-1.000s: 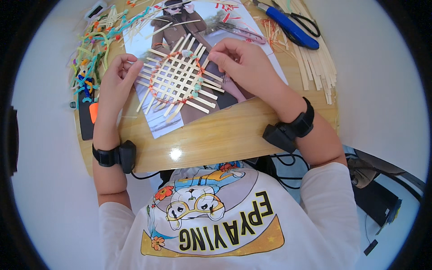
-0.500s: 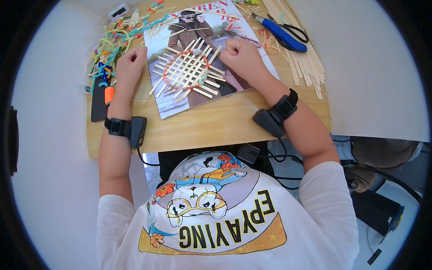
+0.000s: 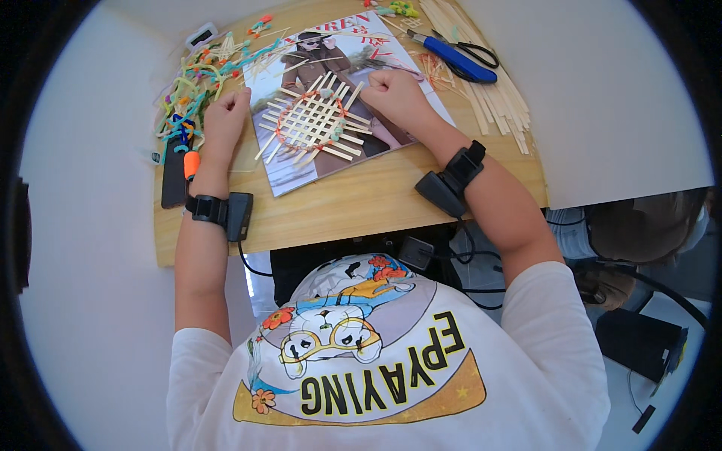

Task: Weave thin wooden or bamboo strips together using red thread and decorative beads to create a circular frame.

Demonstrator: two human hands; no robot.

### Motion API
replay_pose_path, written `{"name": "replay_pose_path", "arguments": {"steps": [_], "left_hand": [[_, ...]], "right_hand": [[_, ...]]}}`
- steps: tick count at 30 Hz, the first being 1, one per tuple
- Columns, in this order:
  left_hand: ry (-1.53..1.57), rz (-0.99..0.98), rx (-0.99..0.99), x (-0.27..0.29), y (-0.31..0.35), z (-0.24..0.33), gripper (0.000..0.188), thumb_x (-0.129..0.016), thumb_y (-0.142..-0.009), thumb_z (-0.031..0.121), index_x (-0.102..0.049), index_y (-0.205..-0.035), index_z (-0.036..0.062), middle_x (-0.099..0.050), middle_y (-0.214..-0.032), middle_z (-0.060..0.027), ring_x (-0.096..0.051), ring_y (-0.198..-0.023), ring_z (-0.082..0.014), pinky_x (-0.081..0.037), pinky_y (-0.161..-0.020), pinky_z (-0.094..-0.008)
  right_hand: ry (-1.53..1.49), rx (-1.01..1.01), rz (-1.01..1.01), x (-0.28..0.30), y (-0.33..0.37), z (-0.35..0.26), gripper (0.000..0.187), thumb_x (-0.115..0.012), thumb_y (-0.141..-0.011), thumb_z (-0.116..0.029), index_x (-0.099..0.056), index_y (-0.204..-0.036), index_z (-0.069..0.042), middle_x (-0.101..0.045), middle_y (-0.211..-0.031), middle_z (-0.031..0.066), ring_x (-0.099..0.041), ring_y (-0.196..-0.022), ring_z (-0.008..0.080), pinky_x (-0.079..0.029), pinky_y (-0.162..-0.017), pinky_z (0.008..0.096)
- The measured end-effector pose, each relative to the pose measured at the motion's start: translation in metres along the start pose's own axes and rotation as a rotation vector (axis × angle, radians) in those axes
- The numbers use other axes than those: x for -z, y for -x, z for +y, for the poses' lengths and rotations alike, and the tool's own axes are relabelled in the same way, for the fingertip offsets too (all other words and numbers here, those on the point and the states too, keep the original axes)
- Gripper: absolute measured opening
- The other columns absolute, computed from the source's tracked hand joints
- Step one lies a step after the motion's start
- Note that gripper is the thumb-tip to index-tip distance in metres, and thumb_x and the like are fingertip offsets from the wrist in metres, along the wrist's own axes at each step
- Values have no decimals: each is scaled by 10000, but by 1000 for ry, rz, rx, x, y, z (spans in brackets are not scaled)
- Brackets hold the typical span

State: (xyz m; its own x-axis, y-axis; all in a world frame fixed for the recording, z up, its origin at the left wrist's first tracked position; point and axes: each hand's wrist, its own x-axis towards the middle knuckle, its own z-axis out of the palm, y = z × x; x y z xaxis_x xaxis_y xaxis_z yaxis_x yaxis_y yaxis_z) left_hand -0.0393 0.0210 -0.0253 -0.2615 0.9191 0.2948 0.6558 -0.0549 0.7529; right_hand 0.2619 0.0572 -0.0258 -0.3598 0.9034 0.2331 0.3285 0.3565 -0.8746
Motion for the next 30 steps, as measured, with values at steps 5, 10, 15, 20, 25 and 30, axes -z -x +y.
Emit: {"name": "replay_pose_path", "arguments": {"steps": [5, 10, 15, 20, 25, 30], "left_hand": [[-13, -26, -1, 1, 0, 0, 375, -621, -837, 333, -558, -672, 2, -451, -537, -43, -406, -518, -145, -356, -527, -311], [113, -55, -48, -2, 9, 12, 292, -663, -824, 300, -627, -755, 19, -519, -610, -18, -453, -571, -111, -390, -557, -275], [7, -217, -307, -8, 20, 25, 230, -712, -782, 249, -658, -851, 36, -593, -771, -47, -549, -713, -112, -447, -638, -267], [-209, -218, -427, -16, 22, 27, 234, -713, -740, 234, -635, -822, 29, -588, -779, -80, -580, -747, -185, -467, -678, -305], [-225, -196, -365, -17, 22, 24, 206, -694, -756, 216, -648, -814, 23, -592, -741, -86, -575, -694, -183, -466, -650, -304], [-69, -189, -189, -12, 21, 30, 208, -692, -774, 205, -657, -829, 7, -596, -716, -74, -571, -660, -160, -460, -631, -290]], "right_hand": [[0, 29, 15, -1, 1, -3, 368, -593, -737, -144, -275, -575, -52, -291, -531, 9, -295, -536, 96, -275, -477, 299], [2, 33, 26, 0, 0, 3, 360, -594, -736, -142, -287, -570, -51, -302, -528, 2, -303, -534, 96, -283, -478, 293], [-40, 61, 34, -1, 0, 2, 356, -596, -738, -139, -294, -565, -63, -316, -529, -15, -308, -534, 86, -284, -475, 278], [-44, -7, 25, 0, -1, 1, 356, -587, -756, -139, -295, -566, -67, -325, -530, -26, -309, -531, 74, -283, -472, 270], [-26, 31, 19, 1, 1, -1, 350, -581, -759, -133, -296, -570, -61, -324, -534, -23, -312, -533, 74, -288, -476, 269], [-38, -7, 11, 1, 4, -4, 338, -589, -783, -132, -321, -589, -61, -325, -565, -38, -315, -561, 58, -293, -502, 248]]}}
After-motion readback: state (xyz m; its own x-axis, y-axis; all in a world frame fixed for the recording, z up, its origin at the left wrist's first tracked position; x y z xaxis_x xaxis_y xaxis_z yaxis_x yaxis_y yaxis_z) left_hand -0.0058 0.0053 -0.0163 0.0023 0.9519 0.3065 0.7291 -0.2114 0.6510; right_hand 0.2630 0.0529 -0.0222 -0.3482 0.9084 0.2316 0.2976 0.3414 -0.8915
